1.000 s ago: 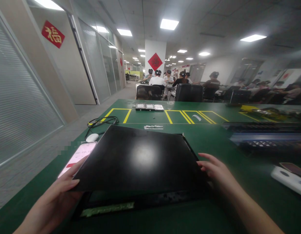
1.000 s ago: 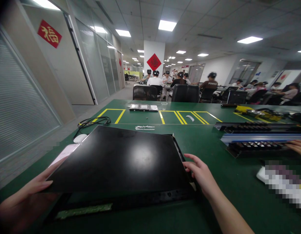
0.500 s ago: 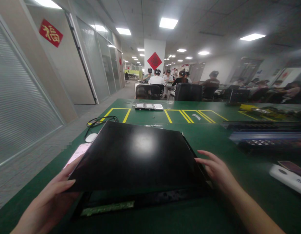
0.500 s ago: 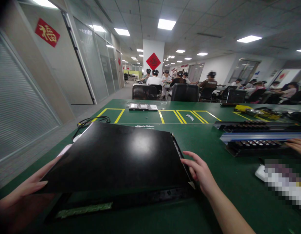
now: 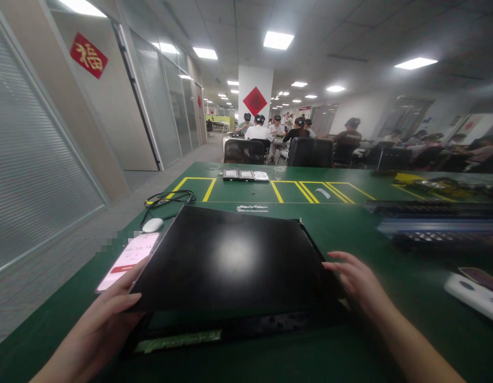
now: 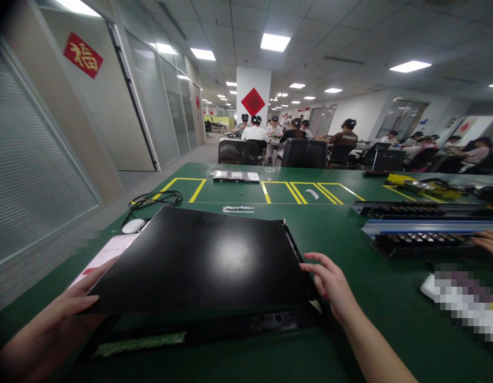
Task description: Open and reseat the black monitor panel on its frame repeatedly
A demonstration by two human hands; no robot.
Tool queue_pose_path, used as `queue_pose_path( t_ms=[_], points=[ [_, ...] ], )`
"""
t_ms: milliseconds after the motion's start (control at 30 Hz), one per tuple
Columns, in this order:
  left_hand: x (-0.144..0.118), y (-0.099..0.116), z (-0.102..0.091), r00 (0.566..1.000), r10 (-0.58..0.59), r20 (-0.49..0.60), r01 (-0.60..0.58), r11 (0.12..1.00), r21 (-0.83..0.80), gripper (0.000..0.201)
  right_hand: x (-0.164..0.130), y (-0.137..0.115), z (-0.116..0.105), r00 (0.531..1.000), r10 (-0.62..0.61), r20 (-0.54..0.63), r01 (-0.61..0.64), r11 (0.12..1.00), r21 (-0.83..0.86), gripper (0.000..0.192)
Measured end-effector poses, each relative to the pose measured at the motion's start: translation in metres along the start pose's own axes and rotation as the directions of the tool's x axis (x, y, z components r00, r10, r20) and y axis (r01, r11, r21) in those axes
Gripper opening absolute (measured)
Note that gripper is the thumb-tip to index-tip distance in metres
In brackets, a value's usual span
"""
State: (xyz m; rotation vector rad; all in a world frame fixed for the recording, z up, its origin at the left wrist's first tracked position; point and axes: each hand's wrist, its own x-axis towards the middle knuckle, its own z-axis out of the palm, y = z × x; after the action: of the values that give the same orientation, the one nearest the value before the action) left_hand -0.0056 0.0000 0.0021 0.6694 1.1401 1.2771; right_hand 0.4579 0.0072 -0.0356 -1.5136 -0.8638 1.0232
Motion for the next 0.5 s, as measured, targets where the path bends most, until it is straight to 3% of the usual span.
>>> queue_pose_path(
  t_ms=[100, 300, 500],
  points=[
    [-0.0024, -0.0024, 0.0028, 0.999, 0.048, 0.018, -0.048, 0.998, 0.031, 0.080, 0.0008, 0.0010, -0.0005, 1.000, 0.000, -0.001, 0.000, 1.000, 0.005, 0.043],
    [-0.0023, -0.0038, 0.0036, 0.999, 0.027, -0.036, -0.026, 0.999, 0.038, 0.091, 0.0010, -0.0017, 0.0005, 1.000, 0.010, -0.011, -0.010, 1.000, -0.015, 0.039],
    [-0.0018, -0.0045, 0.0022, 0.999, 0.036, -0.007, -0.036, 0.999, 0.020, 0.079, 0.0022, 0.0007, -0.0002, 1.000, 0.015, -0.001, -0.015, 1.000, -0.015, 0.036]
  ],
)
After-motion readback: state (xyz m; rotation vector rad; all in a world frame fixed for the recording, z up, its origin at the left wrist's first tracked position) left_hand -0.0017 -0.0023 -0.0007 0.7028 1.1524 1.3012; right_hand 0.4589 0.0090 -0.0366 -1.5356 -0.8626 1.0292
